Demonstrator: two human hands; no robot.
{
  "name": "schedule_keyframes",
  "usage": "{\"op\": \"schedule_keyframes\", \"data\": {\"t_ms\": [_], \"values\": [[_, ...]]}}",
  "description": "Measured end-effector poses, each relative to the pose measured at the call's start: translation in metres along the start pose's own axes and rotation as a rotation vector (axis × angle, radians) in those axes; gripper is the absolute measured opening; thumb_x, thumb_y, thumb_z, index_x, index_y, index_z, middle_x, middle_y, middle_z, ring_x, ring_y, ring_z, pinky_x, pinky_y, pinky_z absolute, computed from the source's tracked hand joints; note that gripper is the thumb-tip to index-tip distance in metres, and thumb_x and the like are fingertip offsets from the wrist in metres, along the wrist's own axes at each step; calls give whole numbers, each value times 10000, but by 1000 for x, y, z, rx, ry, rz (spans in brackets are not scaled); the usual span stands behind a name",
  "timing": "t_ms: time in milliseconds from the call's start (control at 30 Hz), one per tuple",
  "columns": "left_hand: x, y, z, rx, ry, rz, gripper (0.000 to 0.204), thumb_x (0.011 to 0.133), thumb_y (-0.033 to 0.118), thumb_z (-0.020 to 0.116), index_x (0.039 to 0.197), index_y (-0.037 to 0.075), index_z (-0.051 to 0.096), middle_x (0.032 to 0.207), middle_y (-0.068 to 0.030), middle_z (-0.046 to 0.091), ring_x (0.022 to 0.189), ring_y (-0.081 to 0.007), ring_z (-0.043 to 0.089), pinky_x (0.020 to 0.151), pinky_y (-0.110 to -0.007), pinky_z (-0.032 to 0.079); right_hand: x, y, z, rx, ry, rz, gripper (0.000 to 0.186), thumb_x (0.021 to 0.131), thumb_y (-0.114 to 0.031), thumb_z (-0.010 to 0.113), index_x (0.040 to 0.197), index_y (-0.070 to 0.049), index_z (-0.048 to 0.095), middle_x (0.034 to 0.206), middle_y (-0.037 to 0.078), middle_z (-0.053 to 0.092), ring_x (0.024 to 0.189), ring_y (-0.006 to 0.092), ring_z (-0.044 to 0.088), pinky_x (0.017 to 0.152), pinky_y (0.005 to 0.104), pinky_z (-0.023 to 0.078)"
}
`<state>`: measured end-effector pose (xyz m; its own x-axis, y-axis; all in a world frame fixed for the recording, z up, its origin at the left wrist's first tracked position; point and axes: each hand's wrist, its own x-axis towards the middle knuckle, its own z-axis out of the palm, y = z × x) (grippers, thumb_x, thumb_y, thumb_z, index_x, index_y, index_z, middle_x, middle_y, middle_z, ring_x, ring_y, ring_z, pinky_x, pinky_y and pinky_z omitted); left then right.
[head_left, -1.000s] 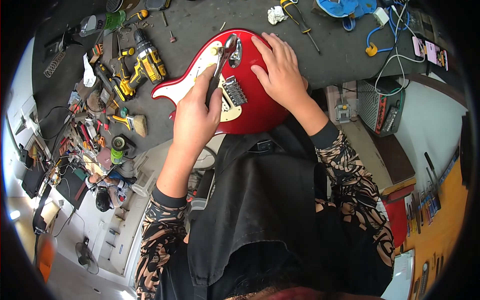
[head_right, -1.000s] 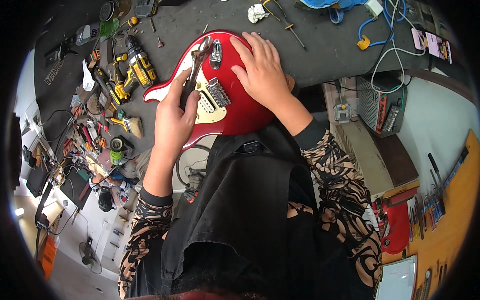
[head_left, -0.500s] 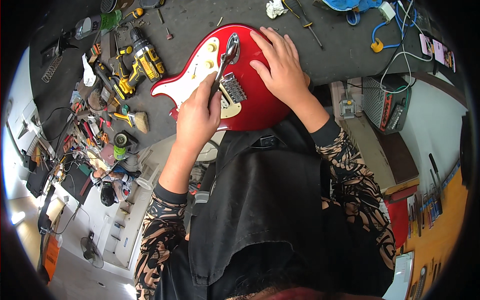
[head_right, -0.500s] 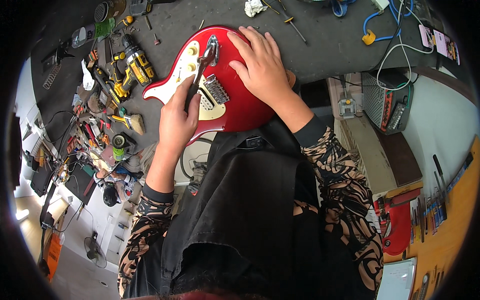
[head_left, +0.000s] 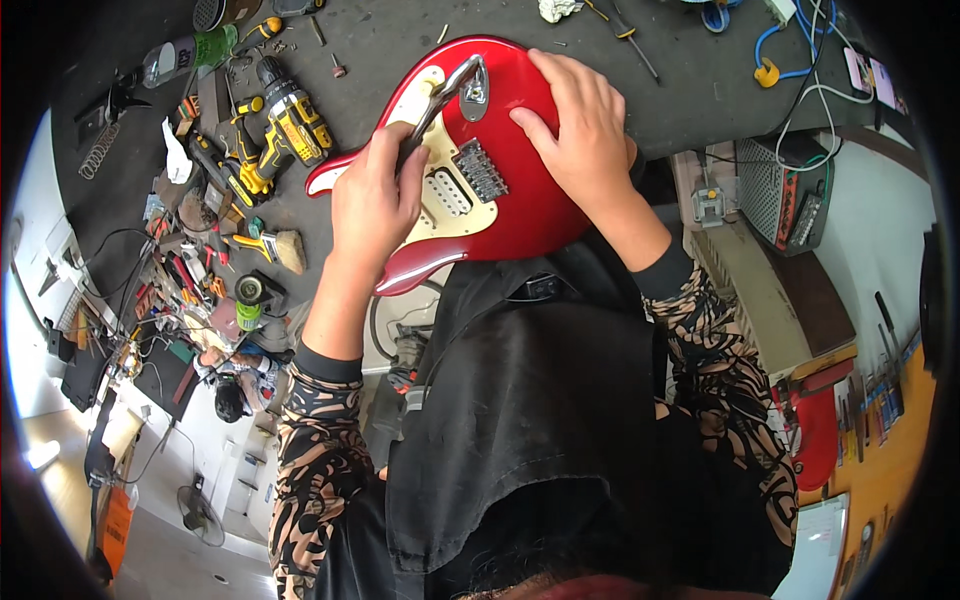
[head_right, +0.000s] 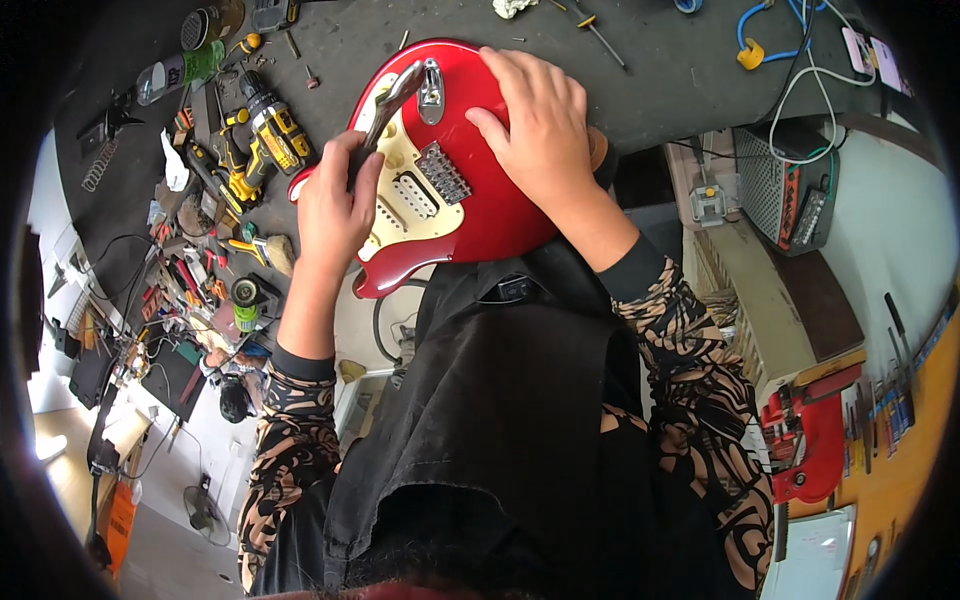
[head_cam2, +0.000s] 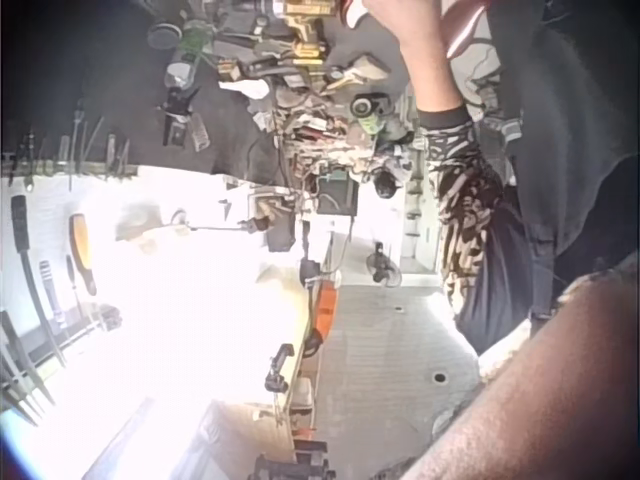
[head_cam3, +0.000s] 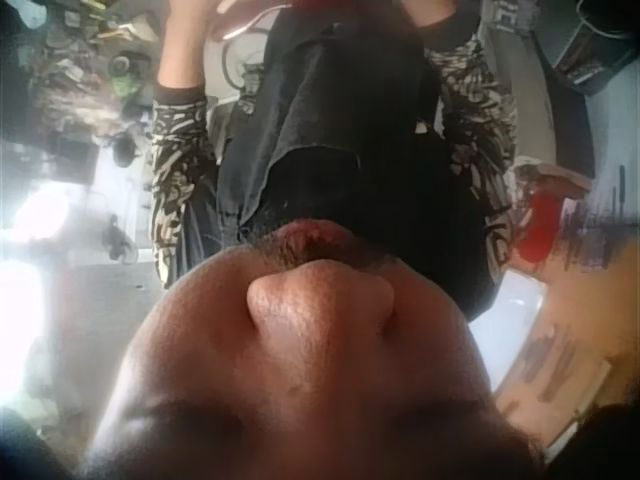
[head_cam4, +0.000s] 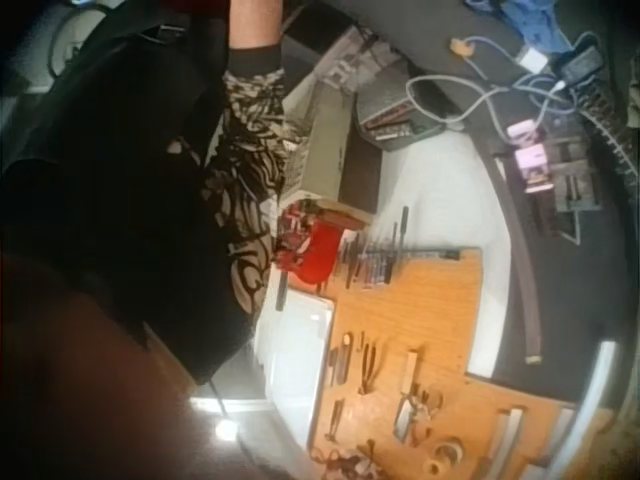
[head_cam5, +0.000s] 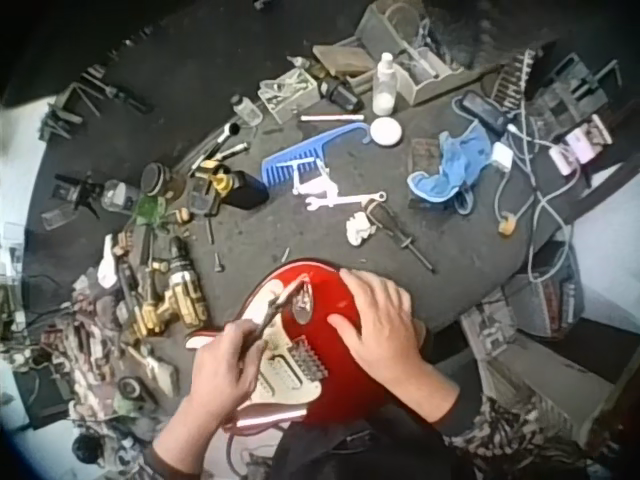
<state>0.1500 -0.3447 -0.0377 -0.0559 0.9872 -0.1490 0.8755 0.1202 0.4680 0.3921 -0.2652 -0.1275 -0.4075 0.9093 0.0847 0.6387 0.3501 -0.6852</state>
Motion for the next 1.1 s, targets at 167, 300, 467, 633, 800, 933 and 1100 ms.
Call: {"op": "schedule_keyframes", "data": {"t_ms": [167, 300, 467, 633, 800, 933, 1100], "values": [[25, -23, 0, 106, -25, 235, 368, 978, 164, 767, 1331, 146, 665, 905, -83, 689, 778, -305, 719, 656, -422, 560, -11, 0, 16, -47, 105, 61, 650, 955, -362, 803, 1535, -166, 583, 1382, 66, 652, 1261, 297, 609, 1075, 474, 439], [32, -35, 7, 155, -32, 331, 409, 971, 153, 773, 1368, 151, 674, 904, -78, 689, 775, -299, 715, 656, -428, 564, -12, 2, 23, -82, 146, 56, 632, 965, -368, 798, 1527, -164, 595, 1394, 78, 663, 1262, 300, 613, 1080, 467, 437], [28, -44, 15, 49, 62, 351, 410, 964, 103, 775, 1361, 141, 680, 859, -87, 670, 761, -307, 702, 651, -431, 557, -5, -20, 1, -155, 114, 43, 546, 1010, -227, 738, 1490, -32, 566, 1341, 136, 660, 1215, 305, 623, 1057, 428, 458], [28, -47, 22, -5, 137, 361, 417, 979, 112, 768, 1386, 144, 686, 857, -99, 671, 748, -309, 696, 649, -425, 562, -7, -20, 3, -93, 73, 95, 635, 970, -278, 760, 1525, -50, 555, 1405, 178, 627, 1295, 385, 576, 1106, 502, 416], [27, -46, 22, 64, 108, 335, 456, 985, 94, 761, 1433, 144, 689, 850, -100, 667, 716, -304, 683, 639, -433, 559, -8, -19, 5, -104, 84, 83, 629, 973, -273, 758, 1526, -50, 555, 1400, 174, 631, 1287, 379, 583, 1100, 496, 422], [25, -48, 22, 85, 116, 340, 433, 987, 83, 757, 1413, 106, 681, 847, -102, 662, 720, -301, 682, 640, -428, 551, -7, -17, 6, -102, 83, 88, 628, 971, -276, 760, 1524, -53, 561, 1399, 171, 632, 1285, 379, 583, 1099, 490, 424], [19, -42, 18, 122, 90, 330, 415, 981, 76, 757, 1389, 99, 688, 872, -106, 686, 742, -310, 701, 649, -427, 563, -9, -18, 6, -111, 83, 88, 625, 969, -274, 762, 1520, -52, 567, 1392, 171, 638, 1282, 379, 585, 1096, 485, 428]]}}
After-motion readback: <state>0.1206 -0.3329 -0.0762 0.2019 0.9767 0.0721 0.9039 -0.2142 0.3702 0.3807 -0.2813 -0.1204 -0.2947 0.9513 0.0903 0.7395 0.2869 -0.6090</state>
